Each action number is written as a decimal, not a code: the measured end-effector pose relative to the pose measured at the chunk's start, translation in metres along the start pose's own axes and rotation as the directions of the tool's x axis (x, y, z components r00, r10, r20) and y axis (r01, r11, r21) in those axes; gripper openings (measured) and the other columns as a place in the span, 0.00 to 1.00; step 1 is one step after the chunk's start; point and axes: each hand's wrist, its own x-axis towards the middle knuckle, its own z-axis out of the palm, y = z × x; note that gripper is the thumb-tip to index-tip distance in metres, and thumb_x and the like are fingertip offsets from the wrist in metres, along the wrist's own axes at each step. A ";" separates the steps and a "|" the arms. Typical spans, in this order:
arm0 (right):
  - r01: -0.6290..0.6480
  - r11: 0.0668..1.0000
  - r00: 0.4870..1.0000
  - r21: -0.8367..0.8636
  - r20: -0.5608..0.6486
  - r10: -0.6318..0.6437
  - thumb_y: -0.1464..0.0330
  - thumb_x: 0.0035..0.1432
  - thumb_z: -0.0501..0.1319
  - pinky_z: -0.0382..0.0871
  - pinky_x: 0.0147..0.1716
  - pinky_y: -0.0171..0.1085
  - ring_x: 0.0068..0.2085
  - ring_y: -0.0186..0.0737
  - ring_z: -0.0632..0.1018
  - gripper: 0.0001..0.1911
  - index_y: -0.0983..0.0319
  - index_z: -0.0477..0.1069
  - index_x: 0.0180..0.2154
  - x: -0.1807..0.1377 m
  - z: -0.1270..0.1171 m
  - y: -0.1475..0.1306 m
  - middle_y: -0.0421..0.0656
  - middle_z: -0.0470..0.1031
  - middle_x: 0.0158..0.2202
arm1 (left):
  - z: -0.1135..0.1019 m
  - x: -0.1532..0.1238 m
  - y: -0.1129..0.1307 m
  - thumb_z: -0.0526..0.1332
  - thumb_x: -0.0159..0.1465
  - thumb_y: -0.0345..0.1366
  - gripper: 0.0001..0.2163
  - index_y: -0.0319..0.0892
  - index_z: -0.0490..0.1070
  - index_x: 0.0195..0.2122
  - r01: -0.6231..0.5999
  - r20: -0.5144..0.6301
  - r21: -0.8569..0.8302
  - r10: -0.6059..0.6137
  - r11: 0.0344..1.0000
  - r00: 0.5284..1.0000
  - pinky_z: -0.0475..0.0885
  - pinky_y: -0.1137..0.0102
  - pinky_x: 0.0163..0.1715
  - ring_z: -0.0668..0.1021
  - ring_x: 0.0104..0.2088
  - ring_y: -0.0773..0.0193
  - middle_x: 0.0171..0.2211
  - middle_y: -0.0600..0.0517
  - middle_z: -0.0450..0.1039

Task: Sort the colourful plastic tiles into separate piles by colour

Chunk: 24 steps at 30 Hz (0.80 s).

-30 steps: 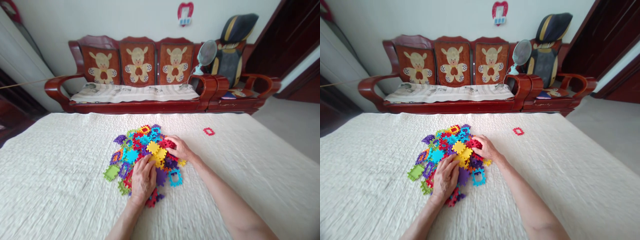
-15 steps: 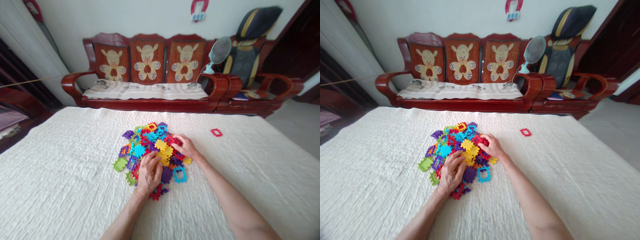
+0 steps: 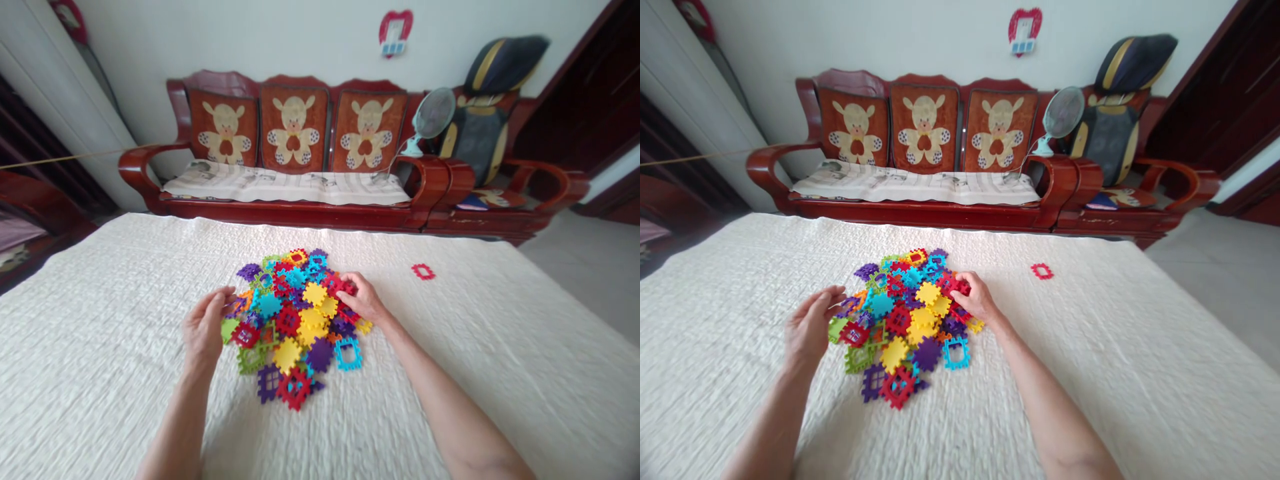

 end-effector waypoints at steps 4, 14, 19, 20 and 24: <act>-0.075 0.993 0.997 0.094 -0.001 0.075 0.61 0.52 0.62 0.71 0.44 0.40 0.42 0.41 0.77 0.12 0.59 0.68 0.37 0.000 0.001 -0.001 0.45 0.76 0.43 | -0.021 0.025 -0.027 0.58 0.60 0.43 0.15 0.41 0.77 0.42 -0.048 -0.131 0.420 0.113 0.906 0.985 0.73 0.62 0.47 0.78 0.44 0.58 0.42 0.47 0.78; -0.315 0.832 0.943 0.456 0.056 0.327 0.54 0.50 0.63 0.70 0.37 0.37 0.34 0.38 0.76 0.16 0.59 0.67 0.32 0.012 -0.032 0.014 0.40 0.77 0.33 | -0.020 0.042 -0.046 0.57 0.59 0.45 0.15 0.44 0.78 0.40 -0.193 0.097 0.796 0.193 0.574 0.976 0.68 0.57 0.53 0.74 0.45 0.54 0.48 0.48 0.75; -0.325 0.804 0.895 0.498 -0.112 0.431 0.51 0.43 0.68 0.69 0.32 0.35 0.31 0.36 0.76 0.22 0.60 0.70 0.33 0.015 -0.058 0.033 0.40 0.76 0.30 | -0.024 0.052 -0.053 0.58 0.57 0.46 0.13 0.49 0.78 0.39 -0.176 0.106 0.854 0.166 0.490 0.980 0.70 0.57 0.51 0.75 0.44 0.56 0.46 0.55 0.76; -0.329 0.814 0.885 0.479 -0.144 0.442 0.51 0.43 0.68 0.69 0.31 0.35 0.31 0.36 0.76 0.23 0.60 0.71 0.34 0.015 -0.062 0.036 0.40 0.76 0.29 | -0.024 0.054 -0.055 0.58 0.57 0.46 0.13 0.50 0.77 0.38 -0.173 0.102 0.858 0.170 0.483 0.980 0.70 0.57 0.51 0.75 0.44 0.57 0.46 0.56 0.76; -0.341 0.885 0.876 0.316 -0.235 0.421 0.50 0.46 0.64 0.70 0.32 0.36 0.33 0.39 0.77 0.21 0.61 0.74 0.35 0.014 -0.071 0.046 0.42 0.78 0.31 | -0.024 0.055 -0.057 0.57 0.57 0.47 0.12 0.53 0.77 0.36 -0.195 0.114 0.870 0.200 0.453 0.973 0.71 0.58 0.51 0.75 0.45 0.57 0.45 0.60 0.77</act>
